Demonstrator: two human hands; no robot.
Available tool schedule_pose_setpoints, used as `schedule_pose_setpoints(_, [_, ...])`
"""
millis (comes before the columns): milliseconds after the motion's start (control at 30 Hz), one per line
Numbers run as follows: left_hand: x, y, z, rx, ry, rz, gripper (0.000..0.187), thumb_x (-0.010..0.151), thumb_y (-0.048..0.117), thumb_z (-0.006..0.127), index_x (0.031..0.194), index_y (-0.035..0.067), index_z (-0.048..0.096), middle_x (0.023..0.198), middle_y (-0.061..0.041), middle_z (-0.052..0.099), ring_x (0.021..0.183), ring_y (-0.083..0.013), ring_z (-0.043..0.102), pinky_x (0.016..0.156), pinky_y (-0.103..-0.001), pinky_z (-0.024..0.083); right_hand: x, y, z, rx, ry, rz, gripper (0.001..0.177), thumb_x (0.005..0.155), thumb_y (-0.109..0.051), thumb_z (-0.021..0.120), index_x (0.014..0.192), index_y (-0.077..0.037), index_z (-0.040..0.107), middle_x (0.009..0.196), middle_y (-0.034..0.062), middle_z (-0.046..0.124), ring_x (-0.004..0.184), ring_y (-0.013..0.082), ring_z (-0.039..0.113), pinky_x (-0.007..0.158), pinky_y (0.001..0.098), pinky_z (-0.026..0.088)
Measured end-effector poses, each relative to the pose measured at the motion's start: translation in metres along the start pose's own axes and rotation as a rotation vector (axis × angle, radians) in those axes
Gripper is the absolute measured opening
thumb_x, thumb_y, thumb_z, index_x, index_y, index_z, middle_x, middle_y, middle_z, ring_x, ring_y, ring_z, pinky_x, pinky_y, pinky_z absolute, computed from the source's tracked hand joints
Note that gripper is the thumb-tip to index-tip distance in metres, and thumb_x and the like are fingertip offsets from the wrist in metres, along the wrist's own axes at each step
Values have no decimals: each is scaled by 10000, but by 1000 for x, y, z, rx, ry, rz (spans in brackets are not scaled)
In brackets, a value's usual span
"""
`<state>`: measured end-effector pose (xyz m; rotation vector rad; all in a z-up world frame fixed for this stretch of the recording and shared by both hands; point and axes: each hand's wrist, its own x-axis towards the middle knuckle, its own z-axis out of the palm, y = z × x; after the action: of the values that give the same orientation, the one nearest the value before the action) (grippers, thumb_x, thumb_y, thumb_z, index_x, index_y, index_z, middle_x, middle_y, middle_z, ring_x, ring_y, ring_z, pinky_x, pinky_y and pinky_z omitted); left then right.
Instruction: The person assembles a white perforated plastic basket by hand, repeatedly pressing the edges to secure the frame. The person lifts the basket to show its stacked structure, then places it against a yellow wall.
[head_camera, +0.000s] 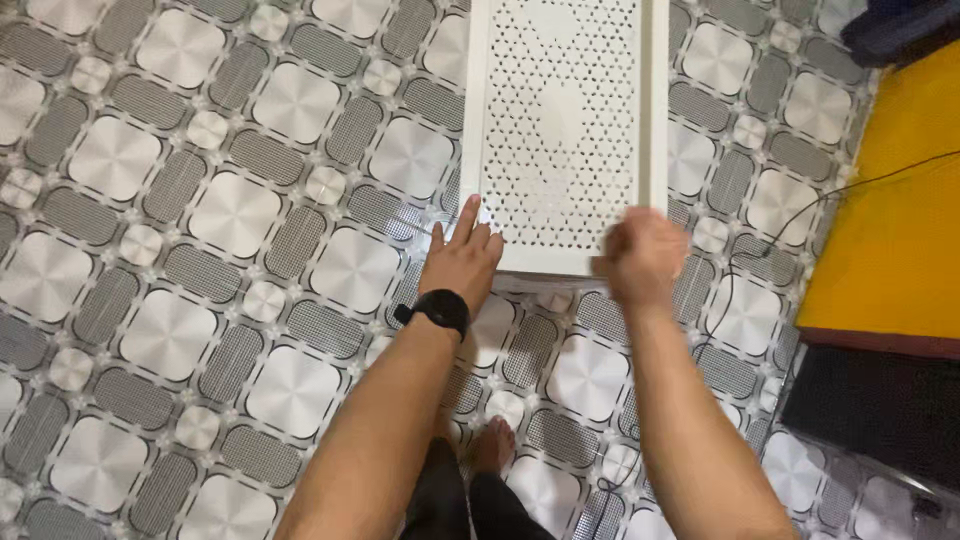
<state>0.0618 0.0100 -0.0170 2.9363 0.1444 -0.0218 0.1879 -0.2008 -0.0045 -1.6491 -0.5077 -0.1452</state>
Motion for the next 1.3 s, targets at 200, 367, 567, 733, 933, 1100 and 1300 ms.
schedule_pose_setpoints(200, [-4,1,9,-23,70,13,162,921,114,547,1051,86,638,1277,-105,627,1535,-305,263,1113,-618,387,17,11,-36,342,177,366,344,972,-76,578,635,-59,507,542,25,461,448,124,417,436,356,304])
schedule_pose_setpoints(367, [-4,8,8,-4,41,13,156,911,120,561,1043,83,636,1312,-114,616,1538,-310,254,1136,-607,365,4,25,-33,-746,-89,-234,302,957,-86,634,693,-12,506,631,80,475,604,165,452,531,371,348])
schedule_pose_setpoints(567, [-5,-5,5,-321,37,4,427,802,183,676,1201,48,609,1452,-186,437,1488,-421,215,1165,-577,285,-9,22,-10,-394,-88,133,391,995,-173,673,681,-6,509,554,44,441,550,99,367,509,341,315])
schedule_pose_setpoints(733, [-1,-31,36,-1052,349,-419,725,987,378,593,1518,-39,329,1564,-255,341,1459,-442,295,1182,-498,251,0,12,-12,-443,-168,118,392,969,-157,710,661,-23,508,547,8,486,541,76,393,490,289,348])
schedule_pose_setpoints(933, [-7,-25,70,-1366,-14,-664,702,965,612,412,1349,52,588,1329,-179,639,1276,-312,559,1092,-391,383,-7,-18,35,364,-155,423,152,920,-129,652,807,-111,551,737,-55,539,602,59,482,509,288,508])
schedule_pose_setpoints(1100, [-10,-32,91,-1401,-31,-652,605,1016,527,465,1230,-11,638,1158,-193,697,1108,-280,635,992,-358,476,-38,-32,117,449,-402,261,332,1002,-150,579,690,-44,533,626,-4,522,550,80,411,506,257,358])
schedule_pose_setpoints(1300, [-18,-48,133,-1226,129,-358,502,1095,398,417,1311,-27,575,1214,-190,615,1136,-281,591,973,-356,445,-45,-32,149,400,-427,298,336,1001,-128,577,692,4,571,654,25,609,585,85,513,530,271,409])
